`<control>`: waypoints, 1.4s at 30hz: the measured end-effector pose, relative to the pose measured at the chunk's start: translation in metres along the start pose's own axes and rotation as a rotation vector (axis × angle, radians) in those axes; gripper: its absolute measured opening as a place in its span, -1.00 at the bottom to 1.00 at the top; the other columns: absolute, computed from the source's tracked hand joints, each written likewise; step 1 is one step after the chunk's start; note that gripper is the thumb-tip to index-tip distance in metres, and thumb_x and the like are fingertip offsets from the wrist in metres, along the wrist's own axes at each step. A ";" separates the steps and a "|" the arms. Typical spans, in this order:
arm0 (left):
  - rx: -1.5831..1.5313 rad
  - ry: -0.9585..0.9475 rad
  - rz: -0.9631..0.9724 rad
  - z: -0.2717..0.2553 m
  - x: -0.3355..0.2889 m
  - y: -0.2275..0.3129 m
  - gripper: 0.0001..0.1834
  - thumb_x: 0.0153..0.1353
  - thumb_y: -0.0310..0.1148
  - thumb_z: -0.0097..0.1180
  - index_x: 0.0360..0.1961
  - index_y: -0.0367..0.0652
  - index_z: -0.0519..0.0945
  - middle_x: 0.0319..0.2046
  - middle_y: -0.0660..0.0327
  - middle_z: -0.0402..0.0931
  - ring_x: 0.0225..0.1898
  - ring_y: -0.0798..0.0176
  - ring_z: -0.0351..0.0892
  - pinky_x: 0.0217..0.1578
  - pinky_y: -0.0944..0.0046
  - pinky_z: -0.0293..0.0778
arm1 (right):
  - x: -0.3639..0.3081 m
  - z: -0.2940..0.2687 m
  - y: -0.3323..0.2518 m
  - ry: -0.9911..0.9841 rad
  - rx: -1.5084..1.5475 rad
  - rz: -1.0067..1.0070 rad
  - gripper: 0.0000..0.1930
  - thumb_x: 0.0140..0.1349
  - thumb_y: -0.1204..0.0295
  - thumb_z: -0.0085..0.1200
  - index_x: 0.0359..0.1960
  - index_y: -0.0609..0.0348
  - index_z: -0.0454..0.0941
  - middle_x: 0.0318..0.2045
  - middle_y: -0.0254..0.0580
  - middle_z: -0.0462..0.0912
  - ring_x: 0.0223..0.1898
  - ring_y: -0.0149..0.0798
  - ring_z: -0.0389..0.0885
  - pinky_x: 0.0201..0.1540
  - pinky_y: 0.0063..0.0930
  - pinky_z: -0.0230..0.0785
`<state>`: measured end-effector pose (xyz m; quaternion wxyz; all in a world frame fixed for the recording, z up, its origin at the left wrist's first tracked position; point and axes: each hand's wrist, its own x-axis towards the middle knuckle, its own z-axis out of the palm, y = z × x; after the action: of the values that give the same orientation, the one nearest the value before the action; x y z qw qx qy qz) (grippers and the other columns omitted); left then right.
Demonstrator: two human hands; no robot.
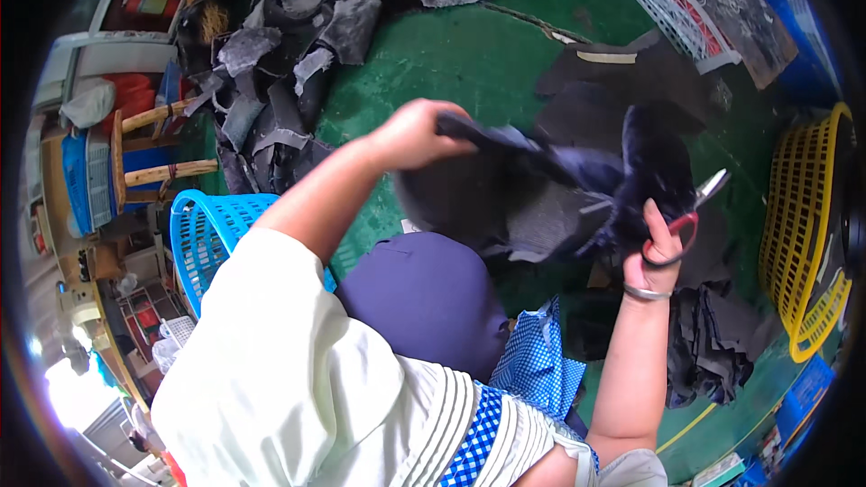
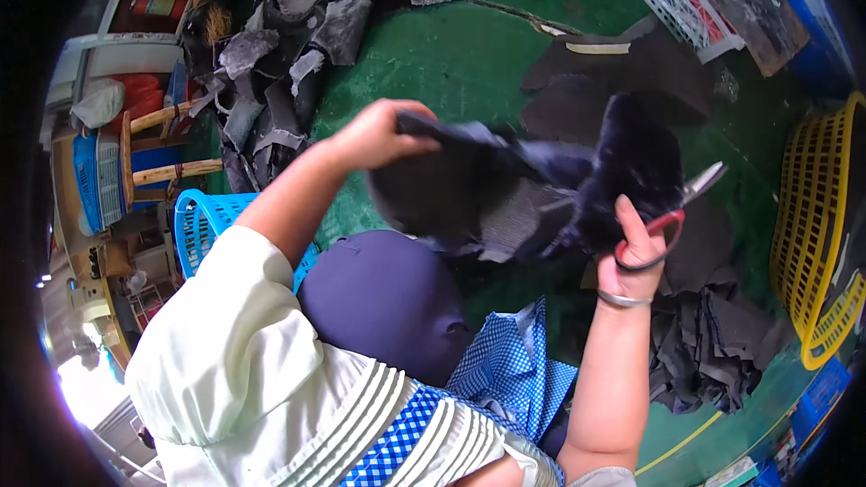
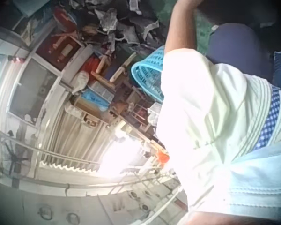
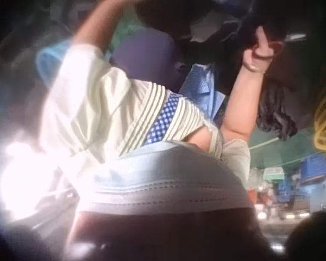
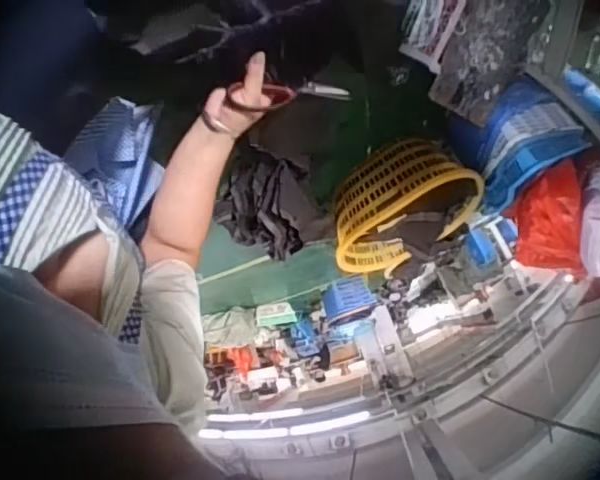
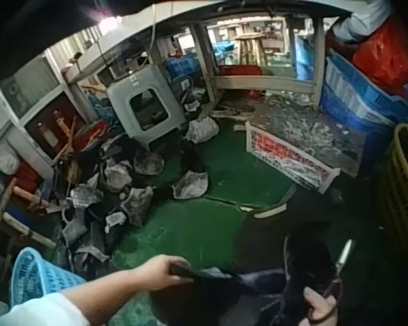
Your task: Cutting out shoe components from a large sheet of material using scissors and applying tape.
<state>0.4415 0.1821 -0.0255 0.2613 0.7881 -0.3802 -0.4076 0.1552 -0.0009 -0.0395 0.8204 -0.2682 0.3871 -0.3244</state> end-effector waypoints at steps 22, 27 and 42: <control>-0.823 -0.980 0.481 0.155 0.071 0.046 -0.20 -0.07 -0.39 0.31 0.21 -0.31 0.20 0.06 0.07 0.40 0.03 0.23 0.39 0.07 0.21 0.34 | -0.025 0.019 -0.008 -0.241 -0.280 -0.174 -0.52 0.19 0.50 -0.04 0.17 0.33 0.26 0.09 -0.07 0.43 0.08 -0.15 0.43 0.20 -0.29 0.23; -0.660 -1.091 0.210 0.143 0.074 0.064 -0.45 -0.01 -0.31 0.30 -0.01 -0.37 0.45 -0.18 0.19 0.54 -0.13 0.28 0.46 -0.06 0.26 0.40 | -0.011 -0.025 0.027 -0.027 -0.206 0.001 -0.66 0.23 0.44 0.05 0.00 0.33 0.35 -0.21 -0.12 0.56 -0.18 -0.24 0.57 -0.08 -0.42 0.43; -1.240 -0.978 0.056 0.163 0.080 0.037 -0.65 0.17 -0.34 0.03 -0.01 -0.21 0.50 -0.05 0.18 0.53 -0.08 0.18 0.48 -0.03 0.23 0.38 | -0.011 0.016 0.021 0.124 -0.197 0.097 -0.71 0.31 0.30 -0.13 -0.08 0.27 0.39 -0.19 -0.27 0.50 -0.17 -0.37 0.47 -0.08 -0.53 0.32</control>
<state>0.3204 0.0797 -0.1209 0.4663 0.2201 -0.1752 -0.8387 0.1691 0.0239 -0.0402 0.7793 -0.3078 0.4797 -0.2605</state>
